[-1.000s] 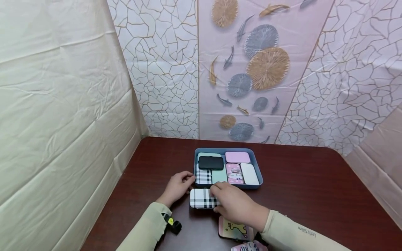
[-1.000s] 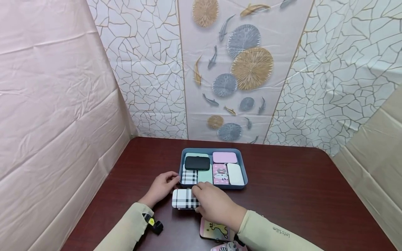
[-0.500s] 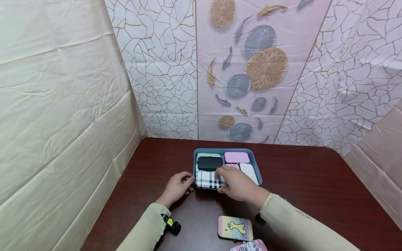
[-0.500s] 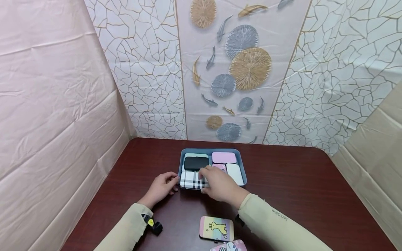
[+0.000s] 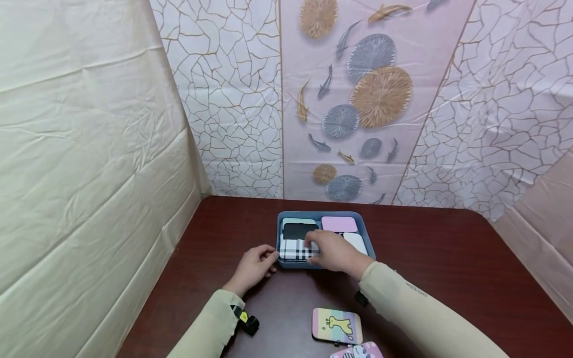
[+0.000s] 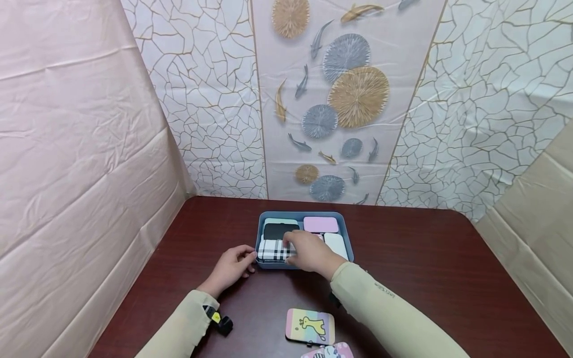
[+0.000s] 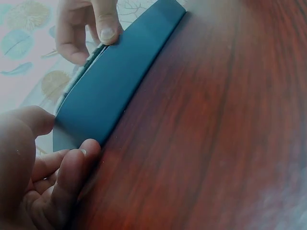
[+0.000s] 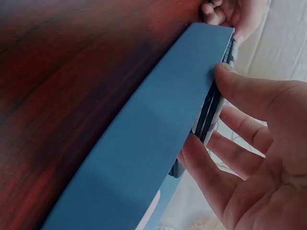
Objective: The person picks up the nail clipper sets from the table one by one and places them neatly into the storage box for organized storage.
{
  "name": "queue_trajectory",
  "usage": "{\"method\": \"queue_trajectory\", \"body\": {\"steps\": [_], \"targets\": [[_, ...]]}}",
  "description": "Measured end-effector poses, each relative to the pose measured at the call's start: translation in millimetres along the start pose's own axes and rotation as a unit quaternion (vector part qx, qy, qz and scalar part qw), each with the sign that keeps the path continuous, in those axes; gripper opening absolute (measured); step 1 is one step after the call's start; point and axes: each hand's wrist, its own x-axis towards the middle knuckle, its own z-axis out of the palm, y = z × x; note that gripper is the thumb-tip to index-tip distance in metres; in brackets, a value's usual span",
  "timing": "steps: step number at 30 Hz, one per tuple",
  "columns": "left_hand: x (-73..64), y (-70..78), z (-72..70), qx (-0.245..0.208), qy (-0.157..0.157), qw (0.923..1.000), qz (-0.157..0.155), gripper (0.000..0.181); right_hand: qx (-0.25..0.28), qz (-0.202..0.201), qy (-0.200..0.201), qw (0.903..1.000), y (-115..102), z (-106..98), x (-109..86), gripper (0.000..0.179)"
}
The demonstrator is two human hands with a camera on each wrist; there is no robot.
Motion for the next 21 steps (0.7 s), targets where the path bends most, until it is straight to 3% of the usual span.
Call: {"method": "queue_trajectory", "body": {"steps": [12,21], "targets": [[2.3,-1.5,0.7,-0.005,-0.001,1.0000,-0.002,0.029,0.015,0.023,-0.024,0.9993,4,-3,9.2,0.013],[1.3,0.1,-2.0,-0.005,-0.004,1.0000,-0.005,0.028,-0.021,0.028,-0.010,0.9993,0,-2,-2.5,0.019]]}}
